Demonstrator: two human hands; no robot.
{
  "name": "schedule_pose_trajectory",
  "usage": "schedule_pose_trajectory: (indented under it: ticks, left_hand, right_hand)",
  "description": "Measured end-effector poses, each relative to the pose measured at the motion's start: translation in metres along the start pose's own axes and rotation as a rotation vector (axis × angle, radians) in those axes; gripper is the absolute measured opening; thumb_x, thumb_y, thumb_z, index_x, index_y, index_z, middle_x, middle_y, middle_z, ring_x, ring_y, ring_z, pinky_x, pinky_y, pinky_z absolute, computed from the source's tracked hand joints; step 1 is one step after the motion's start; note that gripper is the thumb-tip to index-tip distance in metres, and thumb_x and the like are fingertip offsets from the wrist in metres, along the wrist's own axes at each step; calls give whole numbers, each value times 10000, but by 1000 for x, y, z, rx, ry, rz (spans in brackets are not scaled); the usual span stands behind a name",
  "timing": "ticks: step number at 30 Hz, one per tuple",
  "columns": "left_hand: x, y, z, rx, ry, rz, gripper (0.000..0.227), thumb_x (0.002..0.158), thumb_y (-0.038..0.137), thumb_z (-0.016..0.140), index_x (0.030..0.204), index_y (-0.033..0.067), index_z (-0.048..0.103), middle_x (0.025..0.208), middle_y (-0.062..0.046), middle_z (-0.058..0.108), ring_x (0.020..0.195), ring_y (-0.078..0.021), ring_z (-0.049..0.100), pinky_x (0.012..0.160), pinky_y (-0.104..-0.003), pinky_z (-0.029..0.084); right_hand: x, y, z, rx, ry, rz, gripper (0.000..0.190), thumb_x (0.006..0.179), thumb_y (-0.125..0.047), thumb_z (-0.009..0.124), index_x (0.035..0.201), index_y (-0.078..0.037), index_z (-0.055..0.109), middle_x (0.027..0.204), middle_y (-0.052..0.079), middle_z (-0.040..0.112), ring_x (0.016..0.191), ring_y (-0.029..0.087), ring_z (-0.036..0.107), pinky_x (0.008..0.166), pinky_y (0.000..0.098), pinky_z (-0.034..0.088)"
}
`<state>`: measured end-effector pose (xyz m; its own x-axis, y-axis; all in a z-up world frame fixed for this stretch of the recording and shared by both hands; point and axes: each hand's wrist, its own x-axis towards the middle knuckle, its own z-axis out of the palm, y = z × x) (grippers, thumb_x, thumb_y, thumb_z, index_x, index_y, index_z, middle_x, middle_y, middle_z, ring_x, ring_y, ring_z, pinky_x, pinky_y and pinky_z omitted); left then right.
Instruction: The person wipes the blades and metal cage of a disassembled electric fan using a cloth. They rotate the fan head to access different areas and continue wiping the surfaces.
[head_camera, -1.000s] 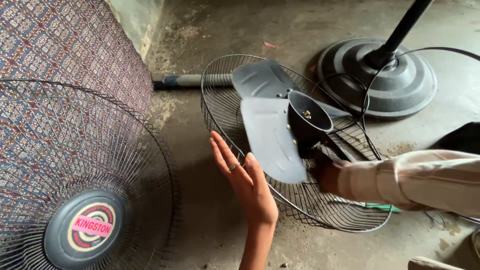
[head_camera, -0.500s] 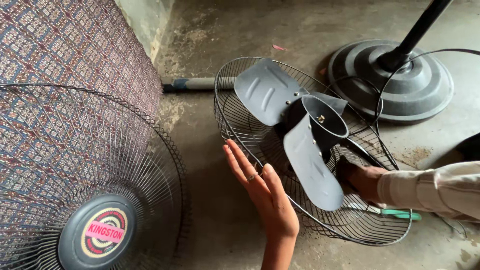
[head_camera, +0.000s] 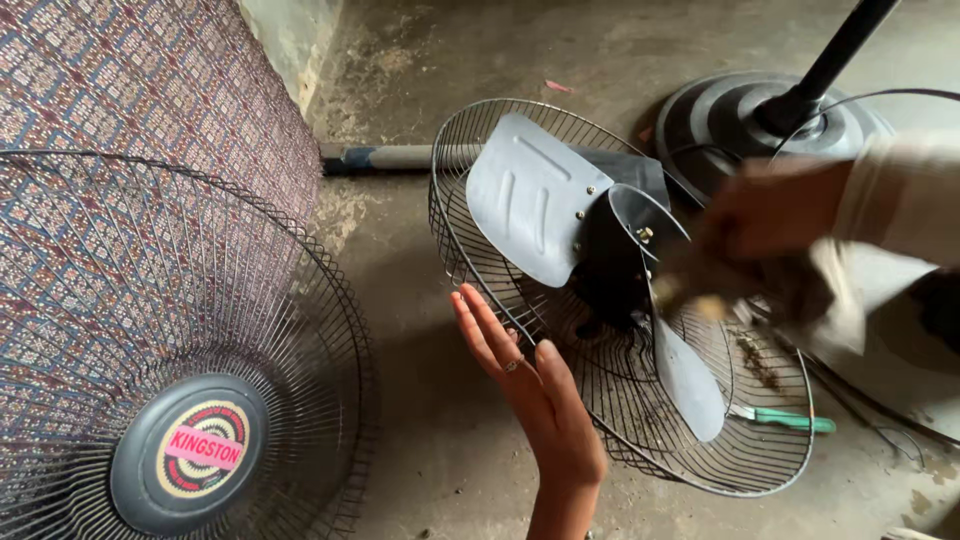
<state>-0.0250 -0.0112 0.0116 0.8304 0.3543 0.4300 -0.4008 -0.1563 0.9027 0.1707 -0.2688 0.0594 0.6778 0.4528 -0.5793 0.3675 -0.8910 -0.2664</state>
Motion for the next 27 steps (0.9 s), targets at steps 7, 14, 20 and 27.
schedule_pose_trajectory:
  ticks: [7, 14, 20, 27]
  left_hand:
    - [-7, -5, 0, 68, -5, 64, 654, 1126, 253, 296, 1663, -13, 34, 1766, -237, -46, 1661, -391, -3, 1322, -535, 57]
    - [-12, -3, 0, 81, -3, 75, 659, 1131, 270, 288, 1659, -33, 36, 1764, -260, -37, 1664, -406, 18, 1331, -526, 74]
    - [-6, 4, -1, 24, 6, -11, 703, 1089, 272, 313, 1657, -32, 31, 1761, -271, -44, 1653, -417, 38, 1306, -538, 77]
    - [-8, 8, -5, 3, -17, -2, 707, 1105, 292, 311, 1662, -37, 25, 1768, -274, -66, 1664, -433, 33, 1316, -543, 89]
  right_hand:
    - [-20, -99, -75, 119, 462, -72, 325, 790, -178, 702, 1098, -110, 780, 867, 100, 811, 714, 240, 776, 737, 375, 635]
    - [11, -157, 0, -113, 200, -618, 483, 614, -64, 705, 1090, -130, 757, 1000, 61, 757, 855, 228, 756, 726, 368, 620]
    - [23, -164, 67, -747, 123, -384, 468, 707, -133, 706, 1174, -90, 696, 1244, 97, 629, 1017, 315, 673, 813, 439, 559]
    - [2, -165, 135, -1071, 573, -375, 559, 742, -191, 640, 1259, 20, 629, 1311, 219, 597, 1192, 434, 596, 987, 527, 472]
